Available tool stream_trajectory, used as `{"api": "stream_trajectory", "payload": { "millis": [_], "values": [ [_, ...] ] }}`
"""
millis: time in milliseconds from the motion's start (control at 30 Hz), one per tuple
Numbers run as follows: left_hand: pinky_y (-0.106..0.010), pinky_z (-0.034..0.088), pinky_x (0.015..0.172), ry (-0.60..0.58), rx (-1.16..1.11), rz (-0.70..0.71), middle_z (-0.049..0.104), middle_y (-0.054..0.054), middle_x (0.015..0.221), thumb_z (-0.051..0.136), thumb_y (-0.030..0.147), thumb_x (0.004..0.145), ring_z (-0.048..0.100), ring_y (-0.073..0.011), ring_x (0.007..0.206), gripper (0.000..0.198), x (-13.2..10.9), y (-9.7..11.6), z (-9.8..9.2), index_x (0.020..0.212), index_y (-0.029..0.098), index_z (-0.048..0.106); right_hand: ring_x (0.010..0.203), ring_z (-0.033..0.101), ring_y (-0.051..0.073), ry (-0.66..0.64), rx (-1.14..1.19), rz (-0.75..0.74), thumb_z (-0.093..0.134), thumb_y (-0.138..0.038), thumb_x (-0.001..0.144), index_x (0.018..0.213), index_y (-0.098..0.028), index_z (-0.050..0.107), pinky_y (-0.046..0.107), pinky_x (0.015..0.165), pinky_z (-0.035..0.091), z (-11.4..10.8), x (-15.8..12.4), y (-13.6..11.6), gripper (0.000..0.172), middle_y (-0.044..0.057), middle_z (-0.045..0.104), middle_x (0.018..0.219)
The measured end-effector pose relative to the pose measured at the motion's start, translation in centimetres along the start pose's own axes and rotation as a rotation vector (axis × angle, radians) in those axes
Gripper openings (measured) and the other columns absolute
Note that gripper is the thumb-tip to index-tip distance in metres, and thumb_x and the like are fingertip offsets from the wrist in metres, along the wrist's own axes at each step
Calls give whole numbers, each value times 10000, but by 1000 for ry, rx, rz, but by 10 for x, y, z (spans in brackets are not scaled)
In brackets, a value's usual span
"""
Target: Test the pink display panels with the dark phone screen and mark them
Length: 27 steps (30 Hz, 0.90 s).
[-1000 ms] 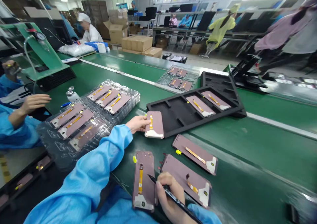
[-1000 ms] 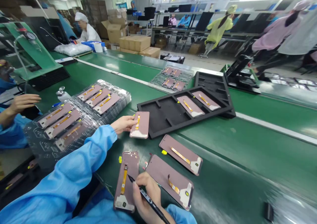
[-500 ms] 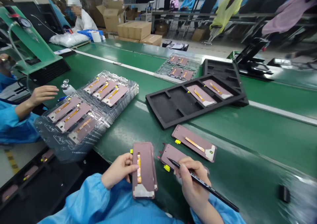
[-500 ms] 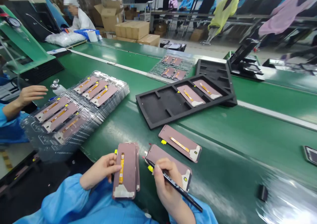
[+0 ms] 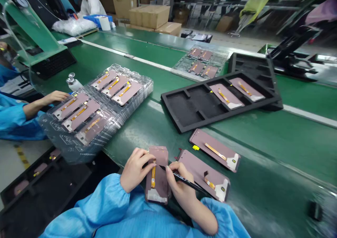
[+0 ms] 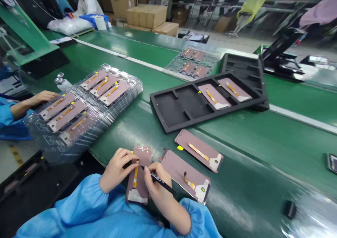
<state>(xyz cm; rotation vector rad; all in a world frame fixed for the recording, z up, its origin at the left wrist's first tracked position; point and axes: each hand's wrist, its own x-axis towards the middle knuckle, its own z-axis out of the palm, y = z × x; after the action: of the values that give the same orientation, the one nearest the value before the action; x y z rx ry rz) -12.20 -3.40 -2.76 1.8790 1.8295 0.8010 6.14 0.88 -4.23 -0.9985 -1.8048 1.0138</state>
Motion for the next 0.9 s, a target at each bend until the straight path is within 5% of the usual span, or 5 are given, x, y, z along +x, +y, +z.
{"api": "stream_trajectory", "payload": {
  "millis": [900],
  "values": [
    [-372,458,837,6,-16,-44,617,-53,954,625,268,891,510,-216,940,144,-1,-8,13,1004,195,677,544,602,127,-82,-128,5,539,-300,928,768,-216,572,221,529,457,17,8,13,185,-19,627,641]
  ]
}}
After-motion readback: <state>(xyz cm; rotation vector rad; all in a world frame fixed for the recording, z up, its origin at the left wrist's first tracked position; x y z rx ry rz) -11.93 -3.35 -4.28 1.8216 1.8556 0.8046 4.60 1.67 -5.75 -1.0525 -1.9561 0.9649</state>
